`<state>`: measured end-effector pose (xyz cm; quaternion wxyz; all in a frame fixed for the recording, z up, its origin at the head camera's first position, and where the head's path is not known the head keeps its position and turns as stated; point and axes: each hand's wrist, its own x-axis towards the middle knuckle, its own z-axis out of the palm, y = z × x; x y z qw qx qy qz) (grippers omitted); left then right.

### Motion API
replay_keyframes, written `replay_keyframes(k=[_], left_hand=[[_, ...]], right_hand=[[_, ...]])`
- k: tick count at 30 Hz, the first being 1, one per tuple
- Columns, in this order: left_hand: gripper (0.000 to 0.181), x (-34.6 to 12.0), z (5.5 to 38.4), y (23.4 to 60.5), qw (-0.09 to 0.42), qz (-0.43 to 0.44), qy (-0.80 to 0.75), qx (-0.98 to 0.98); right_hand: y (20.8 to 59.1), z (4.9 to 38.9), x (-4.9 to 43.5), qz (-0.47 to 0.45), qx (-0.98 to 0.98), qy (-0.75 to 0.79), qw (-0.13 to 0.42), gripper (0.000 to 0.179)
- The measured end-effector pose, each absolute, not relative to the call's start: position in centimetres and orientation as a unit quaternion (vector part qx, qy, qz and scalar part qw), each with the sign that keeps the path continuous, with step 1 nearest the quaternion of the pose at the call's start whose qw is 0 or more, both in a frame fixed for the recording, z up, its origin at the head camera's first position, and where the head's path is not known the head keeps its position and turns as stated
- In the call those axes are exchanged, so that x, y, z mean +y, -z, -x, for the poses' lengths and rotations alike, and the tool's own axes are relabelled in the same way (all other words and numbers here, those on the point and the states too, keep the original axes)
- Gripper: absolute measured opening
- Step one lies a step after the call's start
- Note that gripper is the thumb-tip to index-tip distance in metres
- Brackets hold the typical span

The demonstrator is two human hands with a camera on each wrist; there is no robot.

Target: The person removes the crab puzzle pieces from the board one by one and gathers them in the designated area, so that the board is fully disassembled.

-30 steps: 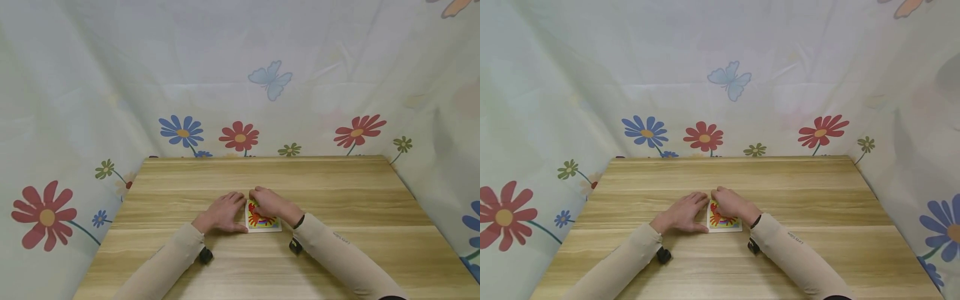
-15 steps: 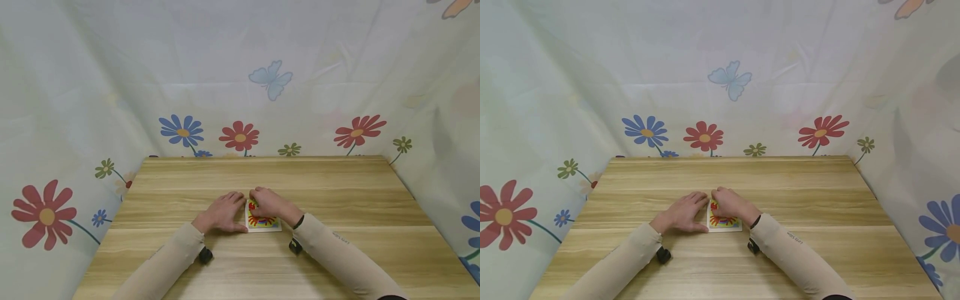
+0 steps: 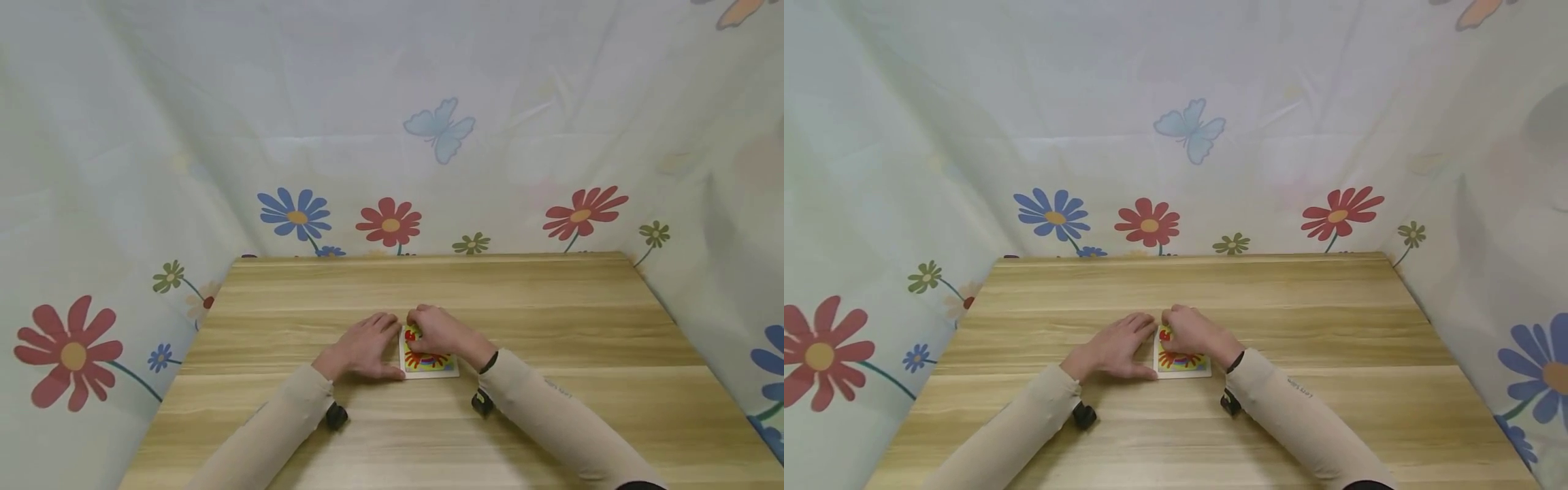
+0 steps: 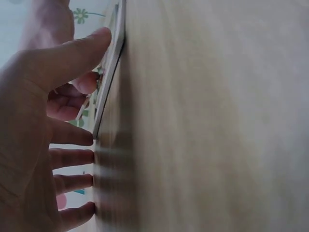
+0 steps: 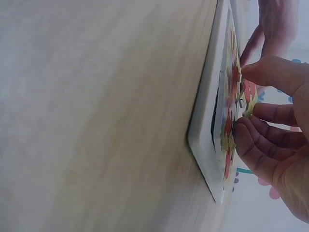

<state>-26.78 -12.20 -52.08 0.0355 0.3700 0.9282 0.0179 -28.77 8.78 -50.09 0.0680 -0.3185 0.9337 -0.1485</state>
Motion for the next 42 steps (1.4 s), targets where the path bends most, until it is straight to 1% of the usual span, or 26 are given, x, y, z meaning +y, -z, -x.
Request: replay_keyframes(k=[6,16,23,28,34,42], left_hand=[[0.103,-12.1,26.8,52.4,0.021,-0.375,-0.021,0.927],[0.103,-12.1,26.8,52.5,0.024,-0.371,-0.014,0.928],[0.105,-12.1,26.7,52.3,0.021,-0.373,-0.016,0.927],[0.108,-12.2,26.6,52.3,0.034,-0.365,-0.012,0.93],[0.107,-12.2,26.6,52.3,0.03,-0.361,-0.016,0.932],[0.106,-12.2,26.6,52.7,0.022,-0.363,-0.017,0.931]], right_hand=[[50.0,28.6,8.8,0.317,0.934,0.151,0.063,0.039],[50.1,28.6,9.1,0.32,0.931,0.169,0.057,0.04],[49.8,28.7,9.5,0.328,0.929,0.172,0.025,0.038],[49.4,28.8,10.0,0.325,0.928,0.18,0.014,0.036],[48.8,29.0,11.0,0.32,0.93,0.182,-0.002,0.038],[48.1,29.0,12.4,0.305,0.933,0.191,0.0,0.035]])
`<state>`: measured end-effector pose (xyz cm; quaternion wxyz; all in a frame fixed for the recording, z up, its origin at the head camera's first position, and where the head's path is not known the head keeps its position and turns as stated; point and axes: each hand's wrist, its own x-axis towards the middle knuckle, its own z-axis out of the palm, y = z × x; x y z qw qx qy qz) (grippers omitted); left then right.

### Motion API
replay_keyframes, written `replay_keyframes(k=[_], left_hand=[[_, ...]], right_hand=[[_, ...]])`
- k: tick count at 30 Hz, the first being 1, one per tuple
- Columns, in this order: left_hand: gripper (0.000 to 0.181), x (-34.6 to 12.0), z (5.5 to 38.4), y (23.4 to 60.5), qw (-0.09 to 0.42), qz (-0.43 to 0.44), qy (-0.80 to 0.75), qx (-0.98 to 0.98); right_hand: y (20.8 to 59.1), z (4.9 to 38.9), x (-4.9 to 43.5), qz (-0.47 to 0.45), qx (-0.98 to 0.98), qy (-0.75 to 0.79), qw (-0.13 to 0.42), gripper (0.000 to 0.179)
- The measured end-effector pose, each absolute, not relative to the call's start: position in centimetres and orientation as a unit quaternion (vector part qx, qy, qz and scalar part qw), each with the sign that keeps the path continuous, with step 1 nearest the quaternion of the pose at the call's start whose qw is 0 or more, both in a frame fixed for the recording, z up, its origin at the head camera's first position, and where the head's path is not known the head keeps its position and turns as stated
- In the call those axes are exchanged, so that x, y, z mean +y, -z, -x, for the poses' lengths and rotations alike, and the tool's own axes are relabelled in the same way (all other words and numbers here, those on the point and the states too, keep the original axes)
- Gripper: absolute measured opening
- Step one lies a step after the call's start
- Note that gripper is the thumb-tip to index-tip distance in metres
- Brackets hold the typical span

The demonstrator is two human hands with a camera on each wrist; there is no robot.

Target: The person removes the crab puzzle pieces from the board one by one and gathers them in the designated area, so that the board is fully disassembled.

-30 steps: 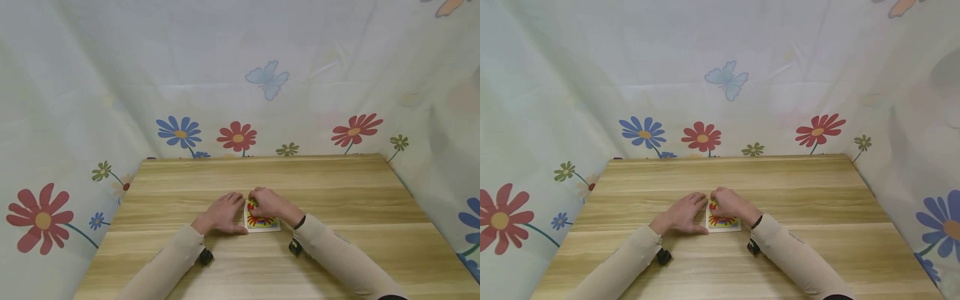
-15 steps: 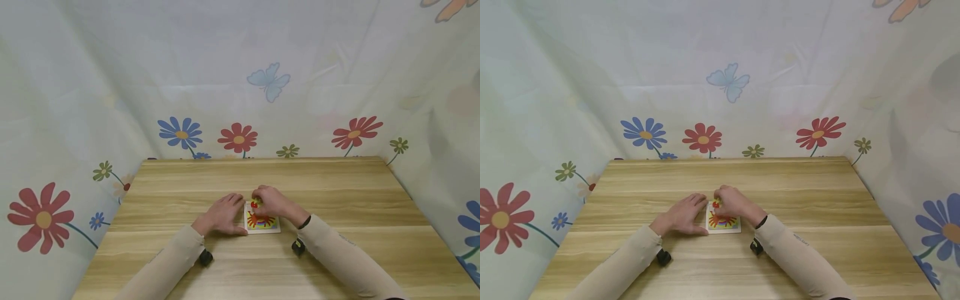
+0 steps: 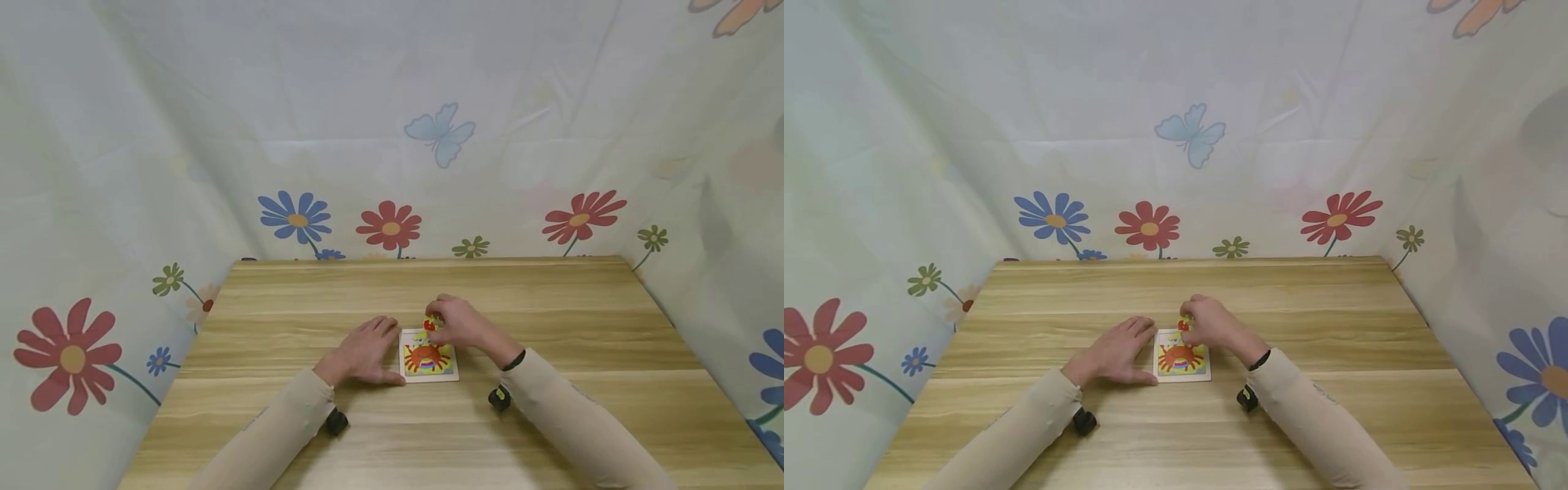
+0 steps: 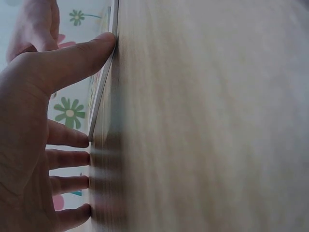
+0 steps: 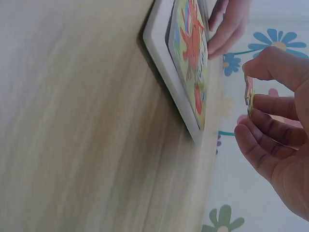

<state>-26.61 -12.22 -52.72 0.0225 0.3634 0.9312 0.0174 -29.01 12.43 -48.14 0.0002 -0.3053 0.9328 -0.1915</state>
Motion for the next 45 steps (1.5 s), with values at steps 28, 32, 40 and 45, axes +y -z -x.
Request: replay_keyframes(k=[28,32,40,45], left_hand=[[0.108,-12.2,26.5,52.7,0.031,-0.366,-0.012,0.93],[0.109,-12.2,26.6,52.6,0.031,-0.365,-0.01,0.93],[0.108,-12.2,26.5,52.4,0.034,-0.365,-0.018,0.93],[0.108,-12.2,26.4,52.4,0.035,-0.364,-0.016,0.931]], right_hand=[[47.8,29.3,18.6,0.251,0.948,0.195,-0.017,0.034],[47.9,29.4,19.4,0.246,0.948,0.199,-0.018,0.033],[48.7,29.6,21.1,0.214,0.957,0.198,-0.006,0.032],[49.2,29.6,22.0,0.213,0.957,0.197,-0.011,0.031]])
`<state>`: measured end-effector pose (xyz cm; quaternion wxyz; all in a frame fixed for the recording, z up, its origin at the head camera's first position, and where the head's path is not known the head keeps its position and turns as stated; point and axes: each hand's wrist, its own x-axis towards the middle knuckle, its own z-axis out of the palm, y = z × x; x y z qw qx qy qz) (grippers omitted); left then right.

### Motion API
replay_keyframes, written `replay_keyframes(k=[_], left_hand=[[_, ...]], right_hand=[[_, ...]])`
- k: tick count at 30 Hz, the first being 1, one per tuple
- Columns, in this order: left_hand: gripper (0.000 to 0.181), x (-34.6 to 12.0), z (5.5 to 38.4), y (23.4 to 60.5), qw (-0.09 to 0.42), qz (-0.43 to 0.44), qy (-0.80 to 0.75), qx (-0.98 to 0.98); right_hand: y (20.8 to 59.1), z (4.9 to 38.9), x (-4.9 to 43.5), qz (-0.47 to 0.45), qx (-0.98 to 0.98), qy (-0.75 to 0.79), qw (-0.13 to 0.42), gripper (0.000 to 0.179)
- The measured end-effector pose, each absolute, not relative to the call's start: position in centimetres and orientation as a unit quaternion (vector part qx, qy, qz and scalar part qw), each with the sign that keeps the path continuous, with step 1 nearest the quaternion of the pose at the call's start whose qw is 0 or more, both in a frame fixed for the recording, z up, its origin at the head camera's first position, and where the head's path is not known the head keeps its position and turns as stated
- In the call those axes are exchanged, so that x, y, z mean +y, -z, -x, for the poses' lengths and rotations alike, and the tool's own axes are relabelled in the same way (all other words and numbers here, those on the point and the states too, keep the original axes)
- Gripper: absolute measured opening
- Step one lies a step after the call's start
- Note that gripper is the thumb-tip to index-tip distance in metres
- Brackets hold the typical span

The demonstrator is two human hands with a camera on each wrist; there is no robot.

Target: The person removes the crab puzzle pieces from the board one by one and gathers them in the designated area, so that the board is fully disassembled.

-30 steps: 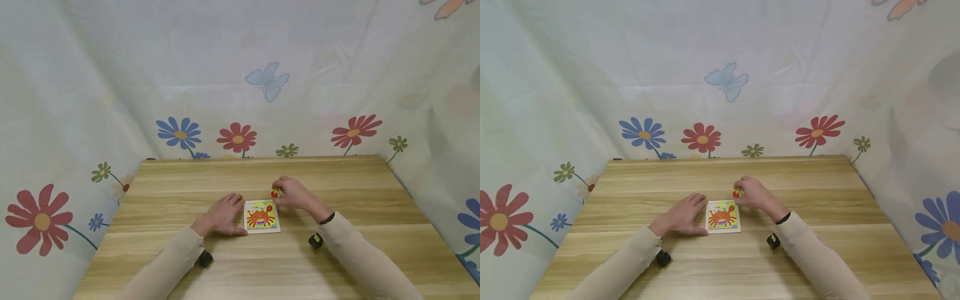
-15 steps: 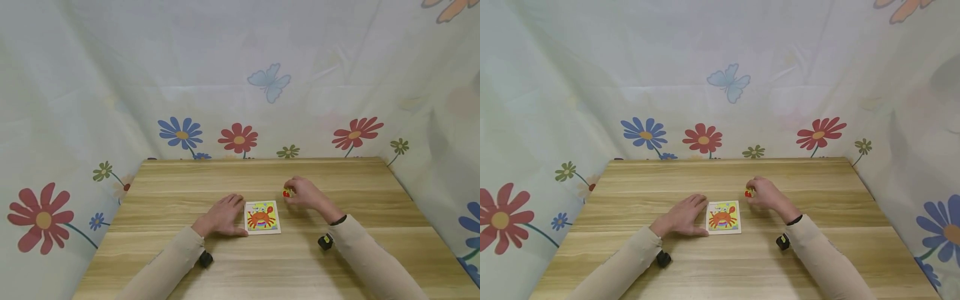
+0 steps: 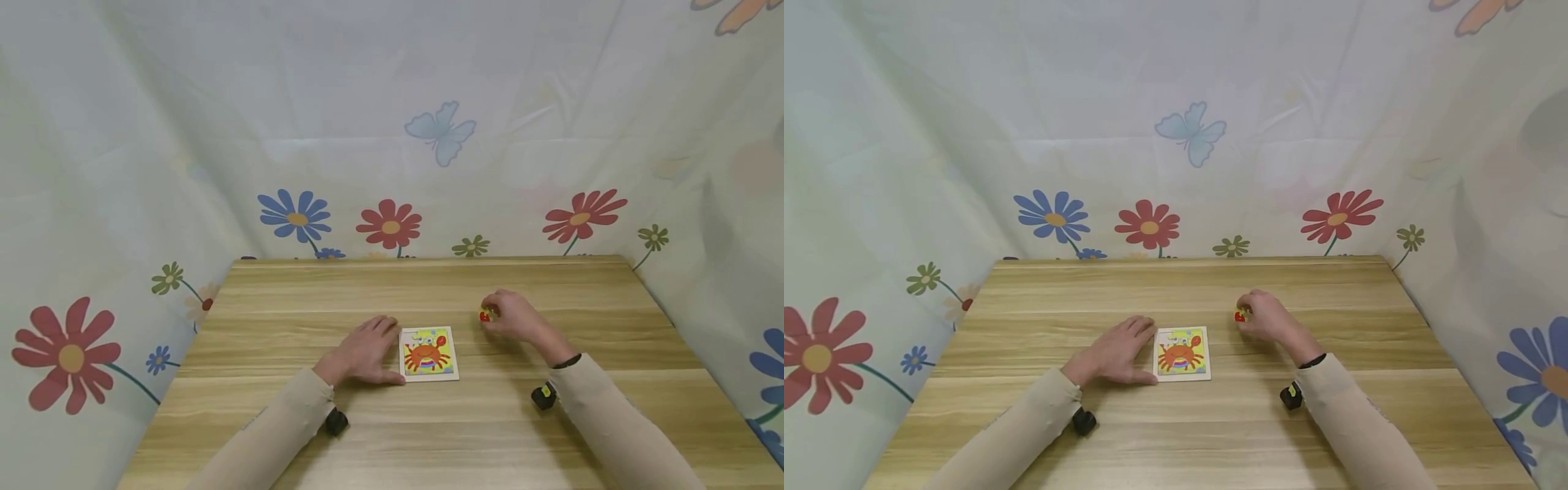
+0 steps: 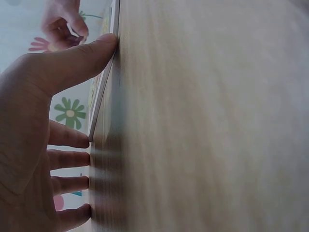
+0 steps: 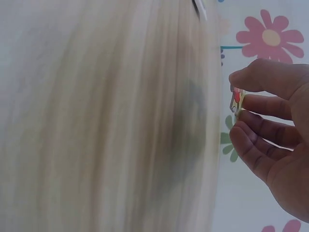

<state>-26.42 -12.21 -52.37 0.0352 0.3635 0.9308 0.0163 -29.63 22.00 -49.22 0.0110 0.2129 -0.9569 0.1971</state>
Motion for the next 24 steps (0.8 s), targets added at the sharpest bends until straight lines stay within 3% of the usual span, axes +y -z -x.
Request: replay_keyframes(k=[24], left_hand=[[0.11,-12.3,26.4,52.4,0.038,-0.361,-0.016,0.932]], right_hand=[[49.9,29.4,24.2,-0.2,-0.962,-0.187,-0.009,0.032]])
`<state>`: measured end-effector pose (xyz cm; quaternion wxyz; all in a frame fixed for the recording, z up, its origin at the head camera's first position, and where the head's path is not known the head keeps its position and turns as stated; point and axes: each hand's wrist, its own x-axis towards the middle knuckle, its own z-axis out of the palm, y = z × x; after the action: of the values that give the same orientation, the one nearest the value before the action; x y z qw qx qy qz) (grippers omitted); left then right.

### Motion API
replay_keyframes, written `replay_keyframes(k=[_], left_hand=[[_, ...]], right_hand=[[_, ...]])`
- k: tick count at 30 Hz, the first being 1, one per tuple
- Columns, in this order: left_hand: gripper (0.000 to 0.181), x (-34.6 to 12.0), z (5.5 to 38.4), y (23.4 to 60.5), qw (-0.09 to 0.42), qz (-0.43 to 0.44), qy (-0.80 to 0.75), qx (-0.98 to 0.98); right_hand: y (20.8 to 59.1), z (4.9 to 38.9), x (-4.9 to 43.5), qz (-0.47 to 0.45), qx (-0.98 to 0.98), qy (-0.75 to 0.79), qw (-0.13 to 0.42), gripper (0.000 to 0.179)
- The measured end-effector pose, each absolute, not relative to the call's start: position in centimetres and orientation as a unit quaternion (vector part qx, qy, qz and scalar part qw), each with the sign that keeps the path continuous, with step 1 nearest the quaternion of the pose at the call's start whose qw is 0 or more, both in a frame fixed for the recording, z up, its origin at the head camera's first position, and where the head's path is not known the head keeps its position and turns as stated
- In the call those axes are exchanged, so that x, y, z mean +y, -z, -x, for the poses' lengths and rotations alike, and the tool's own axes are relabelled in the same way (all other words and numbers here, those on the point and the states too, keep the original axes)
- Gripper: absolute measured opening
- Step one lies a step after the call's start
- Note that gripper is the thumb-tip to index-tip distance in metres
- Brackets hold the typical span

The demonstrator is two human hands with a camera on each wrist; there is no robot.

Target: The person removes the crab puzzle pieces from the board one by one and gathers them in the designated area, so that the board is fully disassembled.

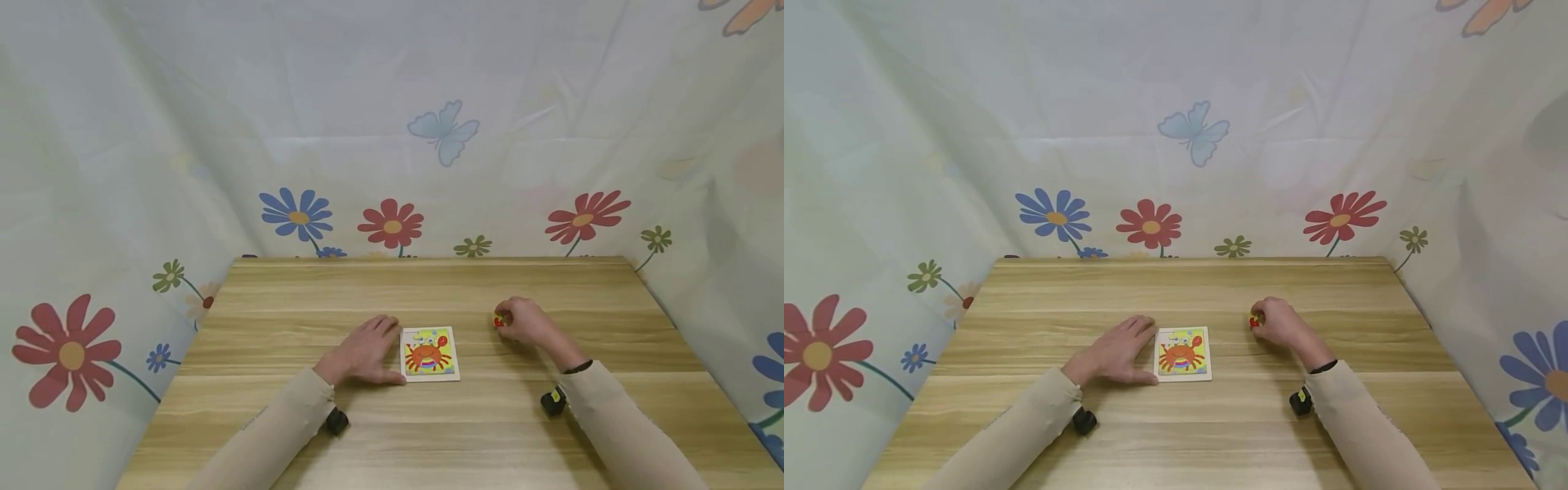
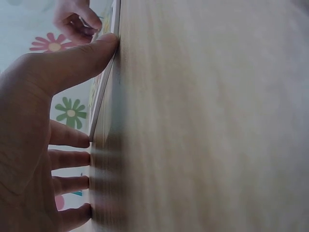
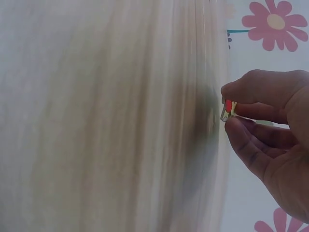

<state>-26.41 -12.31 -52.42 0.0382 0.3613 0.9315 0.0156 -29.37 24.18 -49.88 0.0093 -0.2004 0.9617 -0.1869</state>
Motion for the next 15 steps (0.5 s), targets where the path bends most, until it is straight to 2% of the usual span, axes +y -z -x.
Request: replay_keyframes(k=[15], left_hand=[[0.109,-12.41,26.49,52.49,0.045,-0.362,-0.021,0.931]], right_hand=[[50.37,29.83,24.55,0.2,0.962,0.186,0.027,0.035]])
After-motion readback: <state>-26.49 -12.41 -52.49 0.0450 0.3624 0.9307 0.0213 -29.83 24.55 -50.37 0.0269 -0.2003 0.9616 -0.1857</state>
